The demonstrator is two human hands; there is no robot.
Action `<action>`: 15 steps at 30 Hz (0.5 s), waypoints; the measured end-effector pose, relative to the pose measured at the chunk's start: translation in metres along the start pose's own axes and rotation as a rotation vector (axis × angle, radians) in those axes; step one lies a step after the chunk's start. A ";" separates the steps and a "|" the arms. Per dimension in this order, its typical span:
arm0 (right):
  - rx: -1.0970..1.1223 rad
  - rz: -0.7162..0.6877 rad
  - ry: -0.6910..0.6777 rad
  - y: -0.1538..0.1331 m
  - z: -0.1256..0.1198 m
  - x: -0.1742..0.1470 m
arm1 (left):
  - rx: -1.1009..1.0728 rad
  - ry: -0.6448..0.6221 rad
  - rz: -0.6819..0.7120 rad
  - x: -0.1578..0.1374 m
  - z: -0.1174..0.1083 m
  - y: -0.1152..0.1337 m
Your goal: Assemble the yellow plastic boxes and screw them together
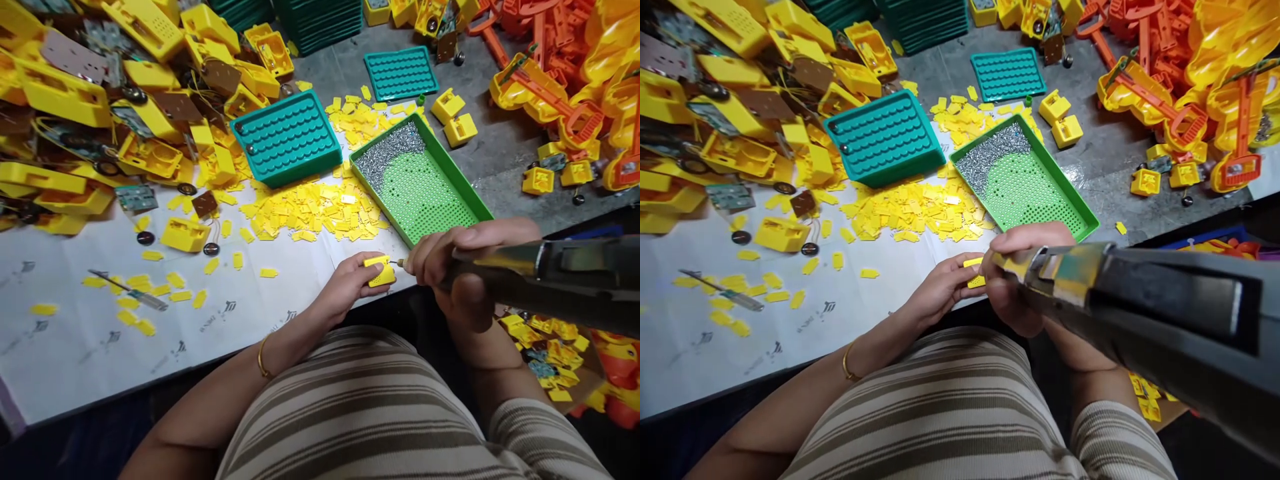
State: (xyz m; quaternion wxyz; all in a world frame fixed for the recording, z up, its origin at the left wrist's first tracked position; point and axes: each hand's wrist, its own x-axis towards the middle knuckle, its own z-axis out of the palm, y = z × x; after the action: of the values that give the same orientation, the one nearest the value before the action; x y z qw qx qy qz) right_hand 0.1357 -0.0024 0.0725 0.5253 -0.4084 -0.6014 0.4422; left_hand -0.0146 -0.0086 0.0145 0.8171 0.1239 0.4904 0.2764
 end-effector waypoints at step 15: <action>0.161 -0.157 -0.016 0.021 0.018 0.017 | 0.026 -0.016 0.040 0.007 -0.001 -0.008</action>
State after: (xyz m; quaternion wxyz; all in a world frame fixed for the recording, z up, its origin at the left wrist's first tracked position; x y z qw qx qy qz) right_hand 0.1164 0.0174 0.0557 0.5847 -0.3132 -0.5981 0.4498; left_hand -0.0105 -0.0111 0.0056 0.8138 0.1466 0.4849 0.2850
